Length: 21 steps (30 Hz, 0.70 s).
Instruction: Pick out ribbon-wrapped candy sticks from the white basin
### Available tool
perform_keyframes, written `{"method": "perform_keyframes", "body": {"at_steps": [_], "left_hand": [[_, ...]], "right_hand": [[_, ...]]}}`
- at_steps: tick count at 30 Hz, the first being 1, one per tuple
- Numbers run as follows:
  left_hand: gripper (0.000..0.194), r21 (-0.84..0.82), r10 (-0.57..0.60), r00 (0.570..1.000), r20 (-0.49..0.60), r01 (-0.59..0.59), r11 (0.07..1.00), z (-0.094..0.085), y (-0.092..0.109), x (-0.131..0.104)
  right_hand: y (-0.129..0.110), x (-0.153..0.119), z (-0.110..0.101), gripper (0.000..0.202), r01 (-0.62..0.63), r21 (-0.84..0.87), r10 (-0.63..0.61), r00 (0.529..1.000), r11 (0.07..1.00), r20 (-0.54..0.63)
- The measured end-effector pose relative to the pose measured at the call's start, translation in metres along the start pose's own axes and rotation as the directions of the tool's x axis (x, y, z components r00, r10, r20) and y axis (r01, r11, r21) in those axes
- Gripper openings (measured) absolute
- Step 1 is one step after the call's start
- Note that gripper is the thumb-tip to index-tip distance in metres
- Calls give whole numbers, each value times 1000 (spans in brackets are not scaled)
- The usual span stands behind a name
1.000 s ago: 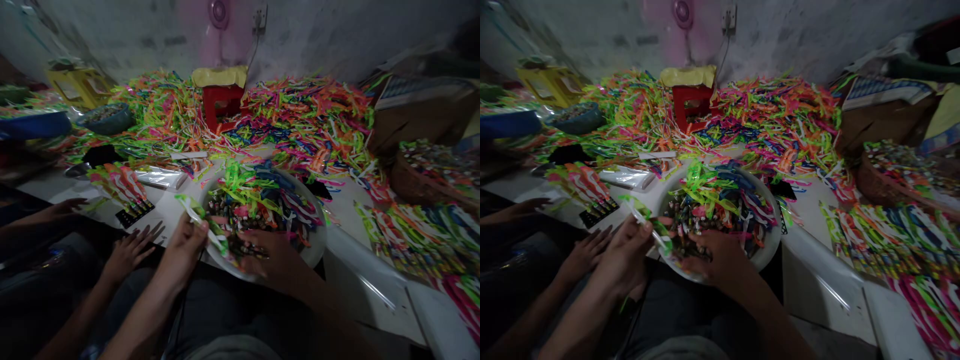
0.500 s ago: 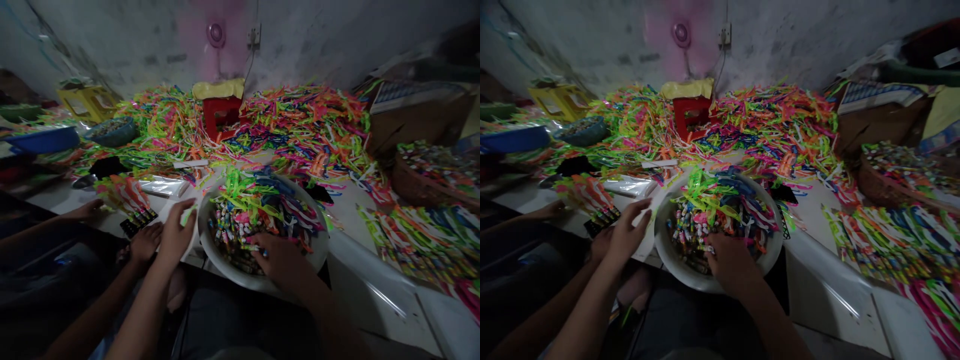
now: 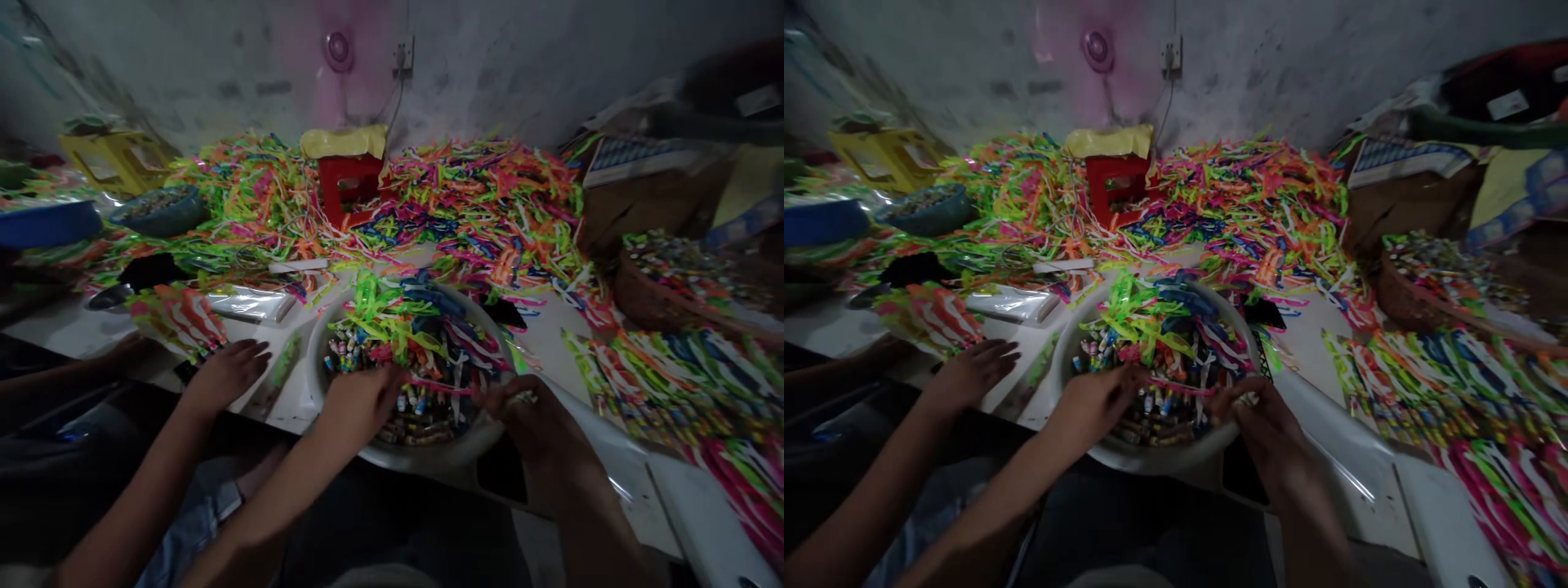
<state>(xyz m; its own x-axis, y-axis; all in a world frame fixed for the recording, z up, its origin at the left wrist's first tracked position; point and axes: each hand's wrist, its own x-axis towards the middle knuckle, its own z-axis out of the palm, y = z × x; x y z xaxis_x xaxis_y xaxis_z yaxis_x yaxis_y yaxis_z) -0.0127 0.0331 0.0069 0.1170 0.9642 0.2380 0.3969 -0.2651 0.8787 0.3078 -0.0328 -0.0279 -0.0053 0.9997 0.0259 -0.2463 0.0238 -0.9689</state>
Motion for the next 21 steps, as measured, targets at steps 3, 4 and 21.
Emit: {"method": "perform_keyframes", "body": {"at_steps": [3,4,21], "left_hand": [[17,-75,-62,998,6,62,995,24,-3,-13],[18,-96,-79,997,3,79,992,40,-3,-19],[19,203,147,795,588,-321,925,64,-2,10]], "right_hand": [[10,3,7,28,-13,41,14,1000,999,-11],[15,4,11,32,-31,6,31,999,1000,-14],[19,7,60,32,31,-732,-75,997,681,-28]]}}
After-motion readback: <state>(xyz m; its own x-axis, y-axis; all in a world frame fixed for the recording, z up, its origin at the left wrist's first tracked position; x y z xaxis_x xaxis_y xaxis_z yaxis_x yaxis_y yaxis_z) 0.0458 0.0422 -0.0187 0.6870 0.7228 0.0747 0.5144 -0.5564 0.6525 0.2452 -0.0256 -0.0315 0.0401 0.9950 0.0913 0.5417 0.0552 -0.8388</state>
